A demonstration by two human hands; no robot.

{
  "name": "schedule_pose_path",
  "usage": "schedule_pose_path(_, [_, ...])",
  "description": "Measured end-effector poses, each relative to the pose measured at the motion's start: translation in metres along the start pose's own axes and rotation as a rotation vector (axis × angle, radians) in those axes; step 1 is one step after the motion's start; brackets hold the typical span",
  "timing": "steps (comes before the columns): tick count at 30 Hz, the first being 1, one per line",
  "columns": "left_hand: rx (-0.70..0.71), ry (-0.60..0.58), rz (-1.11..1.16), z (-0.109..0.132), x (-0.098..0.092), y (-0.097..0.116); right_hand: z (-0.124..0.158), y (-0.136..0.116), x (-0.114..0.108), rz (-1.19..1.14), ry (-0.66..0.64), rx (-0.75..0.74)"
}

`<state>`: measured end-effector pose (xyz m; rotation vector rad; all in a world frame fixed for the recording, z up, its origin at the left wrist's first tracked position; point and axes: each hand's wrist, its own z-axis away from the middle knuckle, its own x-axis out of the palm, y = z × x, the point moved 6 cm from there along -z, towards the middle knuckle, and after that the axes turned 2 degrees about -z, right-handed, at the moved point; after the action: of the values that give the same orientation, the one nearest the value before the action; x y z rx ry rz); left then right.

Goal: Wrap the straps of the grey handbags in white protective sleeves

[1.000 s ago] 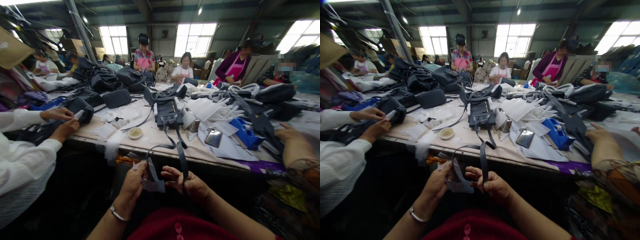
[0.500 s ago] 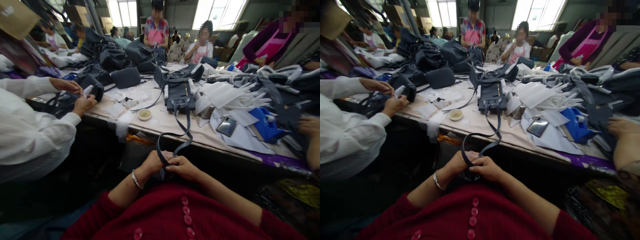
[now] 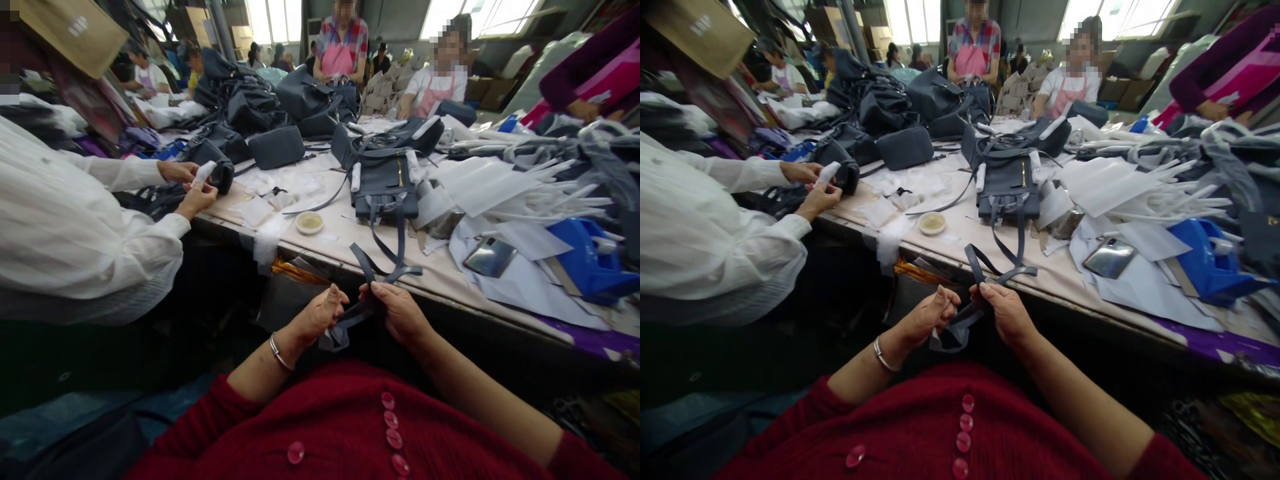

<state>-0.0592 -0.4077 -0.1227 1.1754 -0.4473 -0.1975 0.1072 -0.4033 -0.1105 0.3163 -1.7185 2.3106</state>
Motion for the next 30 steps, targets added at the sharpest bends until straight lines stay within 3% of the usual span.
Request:
schedule_pose_path(4, [-0.043, -0.001, 0.014, 0.0, 0.003, 0.0, 0.002, 0.004, -0.001, 0.002, -0.026, 0.044])
schedule_pose_path(9, [-0.119, -0.158, 0.191, 0.007, 0.026, -0.001, 0.007, 0.01, -0.004, -0.048, -0.033, 0.066])
schedule_pose_path(15, [-0.079, -0.145, 0.152, 0.013, 0.04, -0.016, -0.002, 0.005, -0.019, -0.235, 0.085, 0.022])
schedule_pose_path(22, [-0.053, 0.017, 0.196, 0.004, 0.014, -0.014, -0.008, -0.009, -0.033, -0.22, 0.145, -0.011])
schedule_pose_path(30, [-0.053, -0.005, 0.202, 0.003, 0.008, 0.001, -0.009, -0.008, -0.034, -0.211, 0.148, -0.028])
